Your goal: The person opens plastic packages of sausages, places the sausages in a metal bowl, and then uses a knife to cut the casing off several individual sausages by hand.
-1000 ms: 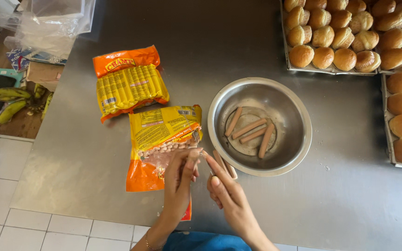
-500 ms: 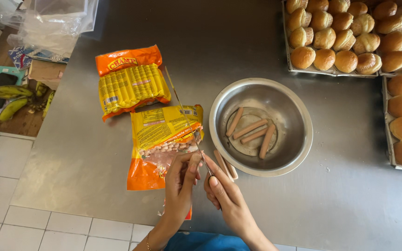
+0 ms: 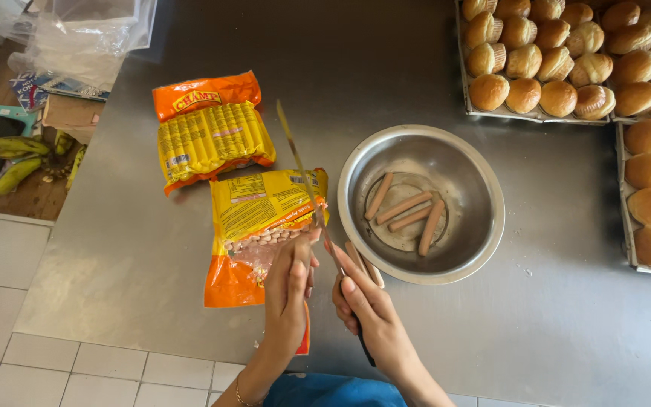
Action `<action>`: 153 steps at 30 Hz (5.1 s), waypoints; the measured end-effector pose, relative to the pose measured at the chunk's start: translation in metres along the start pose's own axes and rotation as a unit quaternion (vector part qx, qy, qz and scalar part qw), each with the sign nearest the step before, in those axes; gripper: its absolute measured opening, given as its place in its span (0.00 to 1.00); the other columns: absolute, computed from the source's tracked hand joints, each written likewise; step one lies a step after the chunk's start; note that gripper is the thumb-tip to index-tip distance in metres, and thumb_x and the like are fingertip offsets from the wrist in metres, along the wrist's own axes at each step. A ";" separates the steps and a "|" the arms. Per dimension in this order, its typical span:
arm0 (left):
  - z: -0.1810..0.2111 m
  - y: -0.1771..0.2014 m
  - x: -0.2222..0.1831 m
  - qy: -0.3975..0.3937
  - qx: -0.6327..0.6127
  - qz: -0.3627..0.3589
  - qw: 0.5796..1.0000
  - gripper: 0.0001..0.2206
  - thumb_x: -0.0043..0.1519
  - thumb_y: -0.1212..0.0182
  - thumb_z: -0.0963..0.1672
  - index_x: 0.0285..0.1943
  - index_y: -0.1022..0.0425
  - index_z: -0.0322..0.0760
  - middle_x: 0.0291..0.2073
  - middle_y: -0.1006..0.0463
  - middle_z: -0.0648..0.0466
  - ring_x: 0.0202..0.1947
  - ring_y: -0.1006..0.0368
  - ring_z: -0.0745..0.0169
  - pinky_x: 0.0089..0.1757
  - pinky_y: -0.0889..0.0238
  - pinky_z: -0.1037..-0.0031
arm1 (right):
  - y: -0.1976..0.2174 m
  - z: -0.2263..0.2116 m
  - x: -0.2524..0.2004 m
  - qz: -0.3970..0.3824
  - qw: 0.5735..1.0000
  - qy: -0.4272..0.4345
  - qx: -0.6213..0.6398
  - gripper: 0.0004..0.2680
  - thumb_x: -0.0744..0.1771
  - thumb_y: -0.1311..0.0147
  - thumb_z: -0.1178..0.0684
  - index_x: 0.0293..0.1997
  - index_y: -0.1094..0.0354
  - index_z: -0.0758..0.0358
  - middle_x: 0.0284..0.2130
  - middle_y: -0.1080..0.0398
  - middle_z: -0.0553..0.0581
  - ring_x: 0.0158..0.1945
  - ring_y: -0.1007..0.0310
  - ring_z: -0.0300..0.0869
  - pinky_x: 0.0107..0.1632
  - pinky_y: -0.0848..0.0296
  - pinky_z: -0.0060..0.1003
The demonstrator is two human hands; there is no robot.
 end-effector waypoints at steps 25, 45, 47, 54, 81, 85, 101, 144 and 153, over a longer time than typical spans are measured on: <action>-0.002 0.004 -0.005 -0.068 0.120 0.043 0.989 0.09 0.57 0.45 0.44 0.44 0.29 0.38 0.38 0.29 0.54 0.41 0.33 0.64 0.41 0.37 0.78 | -0.004 -0.006 -0.003 -0.057 0.996 0.025 -0.069 0.20 0.66 0.65 0.47 0.66 0.54 0.61 0.20 0.50 0.49 0.23 0.54 0.33 0.24 0.50 0.24; -0.016 -0.003 -0.003 0.112 -0.199 0.039 0.973 0.10 0.59 0.50 0.48 0.35 0.41 0.39 0.25 0.29 0.52 0.10 0.47 0.75 0.14 0.56 0.85 | -0.002 0.001 -0.004 -0.100 0.957 -0.148 0.228 0.06 0.67 0.61 0.50 0.42 0.44 0.60 0.19 0.54 0.49 0.18 0.59 0.31 0.19 0.57 0.21; -0.012 -0.003 0.003 0.091 -0.298 0.012 0.950 0.11 0.64 0.60 0.45 0.30 0.40 0.35 0.22 0.36 0.52 0.14 0.44 0.70 0.38 0.37 0.76 | 0.002 0.003 -0.006 -0.093 0.950 -0.154 0.255 0.06 0.67 0.61 0.51 0.44 0.45 0.58 0.19 0.55 0.49 0.18 0.59 0.31 0.18 0.57 0.21; -0.013 -0.004 0.014 0.174 -0.337 -0.032 0.925 0.12 0.59 0.50 0.49 0.34 0.40 0.38 0.16 0.42 0.58 0.08 0.53 0.74 0.20 0.46 0.85 | 0.008 0.005 -0.012 -0.083 0.951 -0.161 0.249 0.12 0.66 0.61 0.50 0.53 0.45 0.59 0.18 0.54 0.48 0.17 0.59 0.31 0.18 0.56 0.21; -0.102 -0.094 0.122 0.195 -0.194 0.015 0.961 0.11 0.59 0.49 0.45 0.43 0.29 0.32 0.34 0.22 0.45 0.30 0.23 0.57 0.33 0.25 0.74 | 0.141 0.008 -0.095 0.084 0.935 0.047 0.342 0.14 0.66 0.59 0.52 0.58 0.49 0.56 0.17 0.54 0.48 0.16 0.59 0.31 0.16 0.53 0.23; -0.064 -0.094 0.105 -0.114 0.146 -0.178 0.966 0.25 0.61 0.60 0.53 0.64 0.48 0.37 0.60 0.40 0.48 0.62 0.46 0.56 0.59 0.54 0.65 | 0.137 -0.002 -0.082 0.048 0.952 0.007 0.304 0.15 0.66 0.60 0.53 0.59 0.50 0.60 0.18 0.54 0.49 0.17 0.58 0.32 0.18 0.54 0.23; -0.076 0.094 0.018 -0.065 0.321 -0.006 0.945 0.10 0.58 0.46 0.41 0.46 0.24 0.45 0.38 0.23 0.55 0.43 0.28 0.57 0.49 0.40 0.69 | 0.000 0.074 0.056 -0.107 0.980 -0.157 0.059 0.18 0.67 0.63 0.53 0.64 0.55 0.68 0.20 0.52 0.50 0.19 0.49 0.33 0.19 0.46 0.22; -0.082 0.068 0.032 -0.185 0.714 -0.288 0.610 0.10 0.52 0.46 0.48 0.38 0.29 0.40 0.49 0.32 0.51 0.51 0.39 0.57 0.45 0.45 0.66 | 0.089 0.007 -0.011 0.068 0.990 -0.091 -0.084 0.19 0.66 0.66 0.48 0.61 0.44 0.65 0.19 0.53 0.48 0.18 0.57 0.32 0.21 0.55 0.23; -0.103 -0.033 -0.005 -0.539 0.542 -0.317 0.562 0.11 0.57 0.46 0.40 0.48 0.32 0.42 0.43 0.31 0.59 0.44 0.37 0.69 0.45 0.43 0.78 | 0.099 -0.001 -0.022 0.093 0.991 -0.072 -0.070 0.19 0.66 0.66 0.48 0.60 0.43 0.66 0.19 0.53 0.48 0.18 0.57 0.32 0.21 0.55 0.22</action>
Point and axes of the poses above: each hand's wrist, its own x-axis towards the middle knuckle, its own y-axis out of the back of the hand, z = x × y, the point moved 2 cm from there along x, towards the middle knuckle
